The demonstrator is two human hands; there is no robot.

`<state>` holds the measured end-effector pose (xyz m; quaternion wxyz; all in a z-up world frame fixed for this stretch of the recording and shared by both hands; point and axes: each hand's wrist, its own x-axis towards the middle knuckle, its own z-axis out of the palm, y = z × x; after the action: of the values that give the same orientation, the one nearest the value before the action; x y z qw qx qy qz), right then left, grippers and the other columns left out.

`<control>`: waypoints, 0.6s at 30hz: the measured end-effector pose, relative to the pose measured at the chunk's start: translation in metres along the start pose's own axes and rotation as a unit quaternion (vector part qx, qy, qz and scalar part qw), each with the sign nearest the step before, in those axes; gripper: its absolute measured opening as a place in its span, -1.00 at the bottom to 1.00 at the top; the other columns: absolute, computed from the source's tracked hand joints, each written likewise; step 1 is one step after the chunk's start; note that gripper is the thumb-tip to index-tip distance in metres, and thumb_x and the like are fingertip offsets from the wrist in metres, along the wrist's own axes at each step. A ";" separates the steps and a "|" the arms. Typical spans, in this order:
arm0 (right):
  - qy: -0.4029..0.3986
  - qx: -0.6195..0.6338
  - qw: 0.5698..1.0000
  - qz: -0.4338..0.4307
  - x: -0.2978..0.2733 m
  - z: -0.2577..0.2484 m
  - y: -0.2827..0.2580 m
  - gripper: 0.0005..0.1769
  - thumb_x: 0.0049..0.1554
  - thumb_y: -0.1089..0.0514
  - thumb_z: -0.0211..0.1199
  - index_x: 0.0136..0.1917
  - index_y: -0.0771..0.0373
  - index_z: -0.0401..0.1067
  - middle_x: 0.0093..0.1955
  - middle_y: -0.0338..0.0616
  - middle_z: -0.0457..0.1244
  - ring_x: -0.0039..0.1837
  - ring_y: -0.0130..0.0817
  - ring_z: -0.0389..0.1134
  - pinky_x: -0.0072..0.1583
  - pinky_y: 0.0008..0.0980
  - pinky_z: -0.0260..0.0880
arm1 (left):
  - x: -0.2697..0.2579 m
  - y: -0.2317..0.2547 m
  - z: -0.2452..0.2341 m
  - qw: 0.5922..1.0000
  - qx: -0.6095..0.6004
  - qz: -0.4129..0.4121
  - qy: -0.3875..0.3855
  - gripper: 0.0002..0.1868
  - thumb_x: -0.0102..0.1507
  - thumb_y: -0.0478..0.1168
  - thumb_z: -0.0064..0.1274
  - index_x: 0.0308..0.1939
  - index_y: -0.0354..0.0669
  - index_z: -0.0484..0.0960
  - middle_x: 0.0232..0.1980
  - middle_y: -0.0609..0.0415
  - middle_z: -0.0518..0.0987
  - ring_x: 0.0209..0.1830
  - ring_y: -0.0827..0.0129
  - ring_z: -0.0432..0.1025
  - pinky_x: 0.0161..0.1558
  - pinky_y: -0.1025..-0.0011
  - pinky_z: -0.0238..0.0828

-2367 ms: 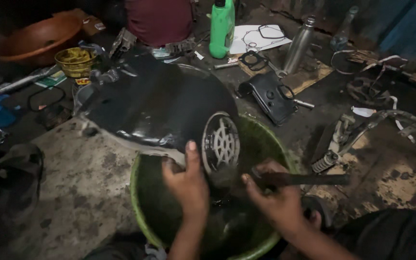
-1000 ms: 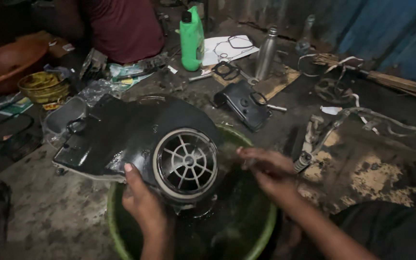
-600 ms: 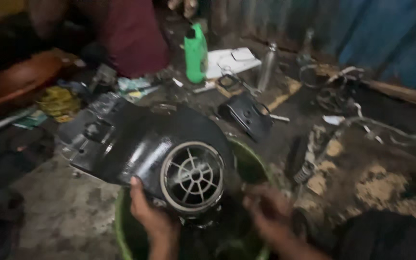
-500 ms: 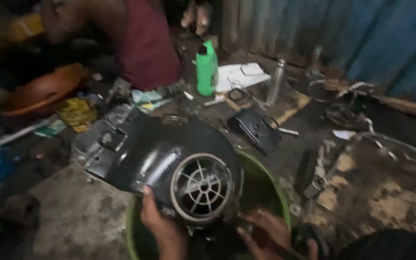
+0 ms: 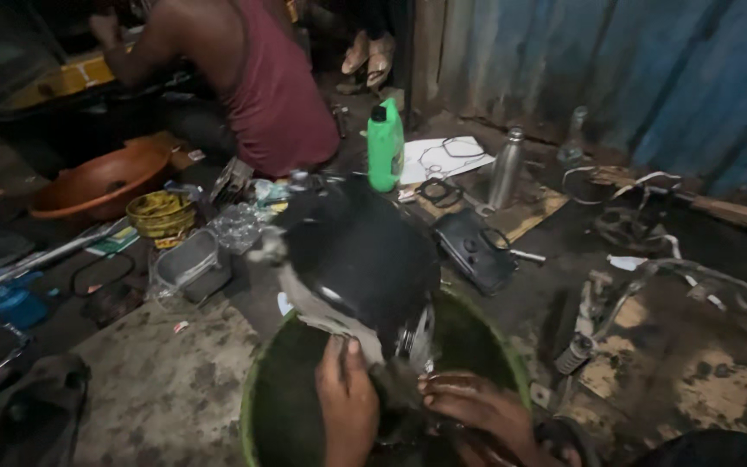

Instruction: The person scrubs a large, dark metal part with a wire brush over a green basin filled with liquid. They rotate the part to clean different sides and then wipe it with a cloth.

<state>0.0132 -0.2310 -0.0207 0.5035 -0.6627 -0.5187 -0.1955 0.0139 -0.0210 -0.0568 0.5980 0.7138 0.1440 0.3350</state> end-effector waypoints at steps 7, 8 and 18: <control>-0.038 -0.119 0.988 -0.086 0.021 -0.018 -0.014 -0.67 0.08 0.27 0.27 0.14 0.34 0.51 0.21 0.05 0.39 0.31 0.03 0.46 0.28 -0.17 0.53 | 0.003 0.052 -0.017 0.994 0.024 0.100 -0.048 -0.76 0.33 -0.23 0.00 -0.29 -0.41 0.58 -0.36 -0.17 0.63 -0.41 0.09 0.52 -0.27 0.26 0.43; -0.033 -0.142 0.985 -0.092 0.023 -0.020 -0.014 -0.69 0.10 0.26 0.30 0.14 0.32 0.52 0.21 0.01 0.40 0.31 0.01 0.47 0.27 -0.22 0.55 | 0.003 0.053 -0.019 0.994 0.027 0.093 -0.052 -0.76 0.32 -0.22 0.00 -0.27 -0.40 0.59 -0.35 -0.17 0.64 -0.40 0.09 0.54 -0.26 0.26 0.44; 0.308 -0.057 0.938 0.148 0.041 -0.009 0.002 -0.85 0.31 0.40 0.13 0.09 0.28 0.48 0.03 -0.12 0.38 0.15 -0.24 0.43 0.26 -0.24 0.47 | -0.007 0.015 -0.014 0.996 -0.016 -0.035 -0.077 -0.57 0.31 -0.07 0.07 0.00 -0.44 0.63 -0.07 -0.19 0.70 -0.05 0.21 0.59 0.03 0.32 0.47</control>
<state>0.0329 -0.2186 0.0140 0.6233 -0.6669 -0.2219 -0.3429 -0.0033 -0.0190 -0.0435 0.6298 0.7225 0.1173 0.2599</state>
